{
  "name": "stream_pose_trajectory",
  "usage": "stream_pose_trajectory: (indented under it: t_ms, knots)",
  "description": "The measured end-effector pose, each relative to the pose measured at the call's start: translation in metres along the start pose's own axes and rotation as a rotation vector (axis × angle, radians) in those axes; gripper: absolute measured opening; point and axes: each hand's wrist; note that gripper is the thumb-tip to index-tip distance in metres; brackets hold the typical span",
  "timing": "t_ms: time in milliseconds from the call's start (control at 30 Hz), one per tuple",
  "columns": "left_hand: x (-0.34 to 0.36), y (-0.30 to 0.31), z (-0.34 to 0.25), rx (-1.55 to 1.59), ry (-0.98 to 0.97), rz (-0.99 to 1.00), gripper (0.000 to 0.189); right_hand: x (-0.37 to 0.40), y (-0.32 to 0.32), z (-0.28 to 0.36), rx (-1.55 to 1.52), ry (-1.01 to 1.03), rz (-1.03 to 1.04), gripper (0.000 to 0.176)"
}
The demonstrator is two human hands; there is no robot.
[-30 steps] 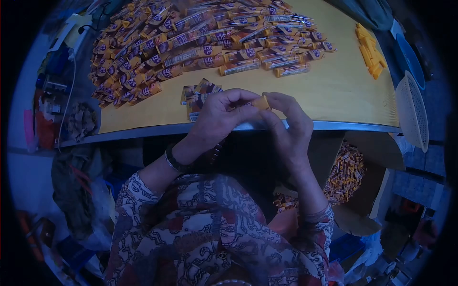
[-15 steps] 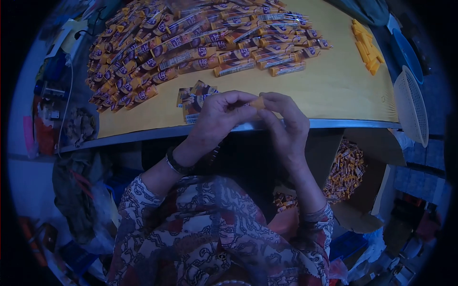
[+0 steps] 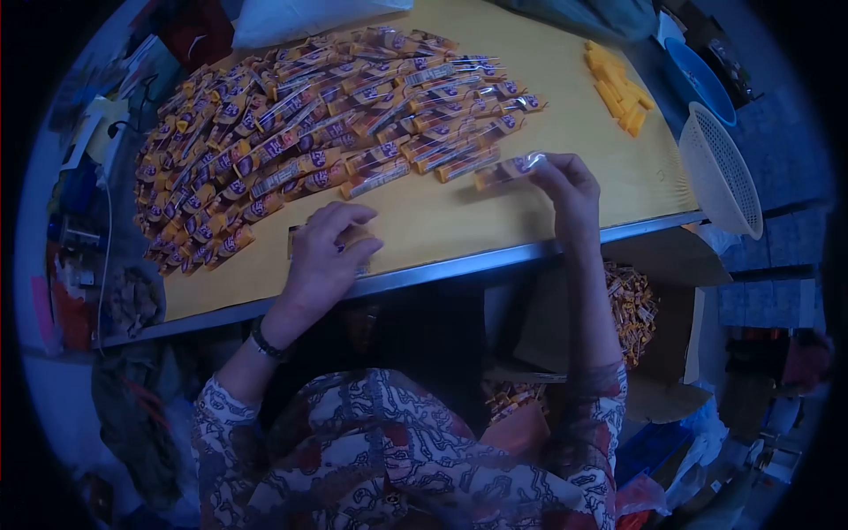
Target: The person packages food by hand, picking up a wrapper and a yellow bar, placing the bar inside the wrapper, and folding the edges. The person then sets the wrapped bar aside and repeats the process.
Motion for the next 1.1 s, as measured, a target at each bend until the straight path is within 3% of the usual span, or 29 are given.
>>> stream_pose_trajectory:
  t_ms: [67,167,200,267,300,367,467,600,667,700,767,800,867,967,1100]
  knots:
    - [0.006,0.016,0.014,-0.304,-0.13,-0.033,0.035,-0.026,0.022,-0.003,0.089,0.009,-0.058,0.022]
    - [0.01,0.024,0.016,-0.49,-0.178,-0.02,0.037,-0.059,0.035,-0.014,0.07,-0.039,-0.106,0.025]
    - [0.009,0.024,0.015,-0.482,-0.196,-0.016,0.037,-0.065,0.035,-0.011,0.078,-0.029,-0.122,0.025]
    - [0.007,0.023,0.012,-0.522,-0.127,0.045,0.032,-0.075,0.028,-0.006,0.698,-0.009,-0.155,0.028]
    - [0.005,0.023,0.012,-0.514,-0.141,0.05,0.032,-0.078,0.029,-0.006,0.705,-0.006,-0.17,0.028]
    - [0.001,0.025,0.013,-0.508,-0.047,0.09,0.029,-0.088,0.035,-0.012,1.006,0.302,-0.205,0.029]
    - [-0.004,0.026,0.012,-0.435,0.046,0.113,0.025,-0.116,0.068,-0.018,1.068,0.277,-0.302,0.034]
    - [-0.003,0.025,0.029,-0.362,-0.035,0.085,0.02,-0.158,0.119,-0.029,1.303,0.412,-0.522,0.041]
    - [-0.001,0.023,0.03,-0.323,-0.024,-0.005,0.013,-0.174,0.134,-0.031,1.489,0.305,-0.624,0.045]
    - [-0.001,0.022,0.028,-0.324,-0.03,-0.011,0.013,-0.176,0.133,-0.026,1.486,0.312,-0.629,0.045]
    - [-0.001,0.018,0.023,-0.342,0.021,-0.09,0.007,-0.174,0.131,-0.018,1.591,0.002,-0.565,0.044]
    - [-0.001,0.018,0.022,-0.342,0.021,-0.095,0.007,-0.177,0.132,-0.019,1.589,0.008,-0.565,0.044]
    - [-0.001,0.018,0.022,-0.4,-0.185,-0.091,0.004,-0.178,0.132,-0.022,1.584,-0.009,-0.593,0.037]
    - [-0.001,0.016,0.021,-0.525,-0.249,-0.098,0.002,-0.167,0.127,-0.015,1.453,-0.003,-0.59,0.027]
    - [0.0,0.013,0.02,-0.415,-0.218,-0.154,0.002,-0.145,0.138,-0.017,1.351,0.099,-0.574,0.025]
Point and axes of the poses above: each hand's wrist, its own x-axis away from the middle knuckle, its own y-axis out of the back of the hand, z = x × y, and after that the axes turned 2 degrees about -y, right-handed
